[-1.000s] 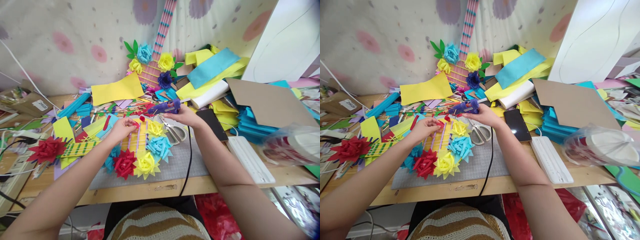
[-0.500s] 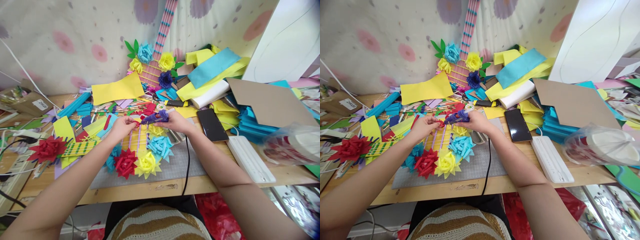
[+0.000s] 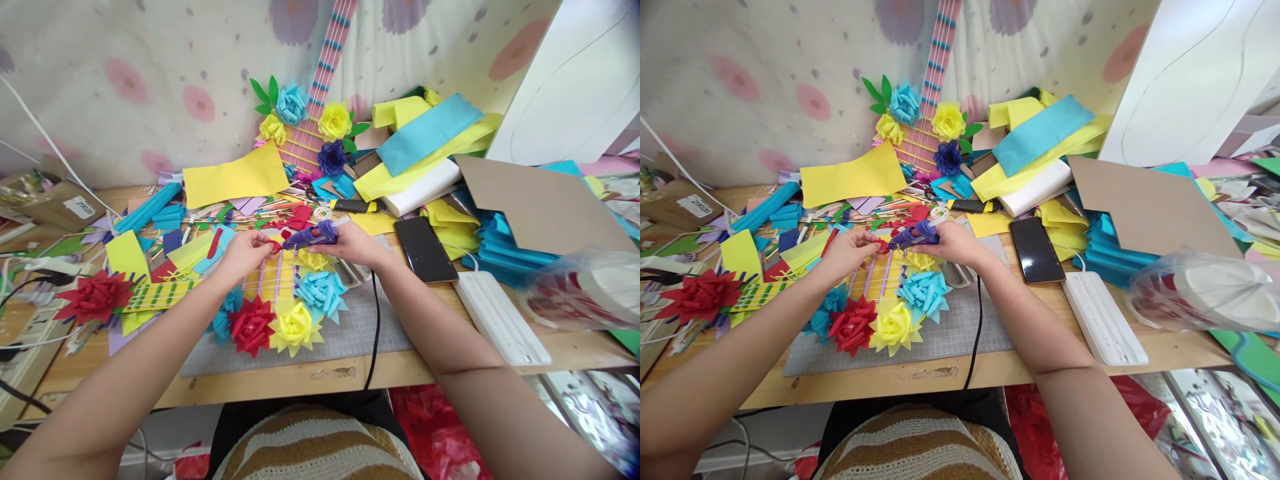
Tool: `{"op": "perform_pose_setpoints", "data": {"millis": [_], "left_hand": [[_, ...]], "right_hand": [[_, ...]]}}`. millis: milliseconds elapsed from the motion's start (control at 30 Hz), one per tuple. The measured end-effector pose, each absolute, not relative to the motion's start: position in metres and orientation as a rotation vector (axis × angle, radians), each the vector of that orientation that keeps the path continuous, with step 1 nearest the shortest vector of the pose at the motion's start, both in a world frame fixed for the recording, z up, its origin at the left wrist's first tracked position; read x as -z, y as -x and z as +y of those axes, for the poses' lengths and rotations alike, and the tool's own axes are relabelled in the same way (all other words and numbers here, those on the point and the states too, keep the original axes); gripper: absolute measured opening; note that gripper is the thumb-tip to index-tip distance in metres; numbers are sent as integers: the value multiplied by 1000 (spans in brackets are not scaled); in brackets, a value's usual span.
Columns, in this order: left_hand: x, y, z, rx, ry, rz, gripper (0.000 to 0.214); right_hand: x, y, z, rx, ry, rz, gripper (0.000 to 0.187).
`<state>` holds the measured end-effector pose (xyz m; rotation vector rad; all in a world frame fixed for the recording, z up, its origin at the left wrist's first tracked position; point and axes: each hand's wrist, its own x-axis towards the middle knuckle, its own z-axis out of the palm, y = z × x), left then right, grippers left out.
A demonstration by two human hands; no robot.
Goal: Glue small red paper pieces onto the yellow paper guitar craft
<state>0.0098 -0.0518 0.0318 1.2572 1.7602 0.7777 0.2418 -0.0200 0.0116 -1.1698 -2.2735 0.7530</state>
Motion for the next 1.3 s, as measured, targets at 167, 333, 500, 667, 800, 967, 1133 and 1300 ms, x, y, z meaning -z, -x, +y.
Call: {"op": "perform_pose_setpoints", "data": {"millis": [167,333,500,667,800,967,1133,1300], "left_hand": [[-32,-10,-52,-778,-1254,1754,9],[-28,-8,-51,-774,-1266,1731,9],[-28,-7,-50,-770,-1251,1735,11],[-29,-9,-50,-772,-1245,1748,9],[-32,-12,-50,-770,-1246,1733,9],[-34,-14,-51,-761,-1248,1728,9],[-36,-15,-52,-767,-1232,1732,10],[-38,-16,-53,-764,-1217,1730,12]], "right_hand": [[-12,-243,-19,-746,1195,-2293,48],[-14,-244,-18,-754,1220,-2287,53],[-15,-245,-17,-756,1222,-2285,55],[-13,-245,-17,-780,1156,-2285,48],[-12,-244,-18,-754,1152,-2302,41],[-13,-243,-18,-739,1142,-2316,40],[-14,-245,-17,-759,1208,-2328,44],[-13,-245,-16,-739,1247,-2329,47]]}}
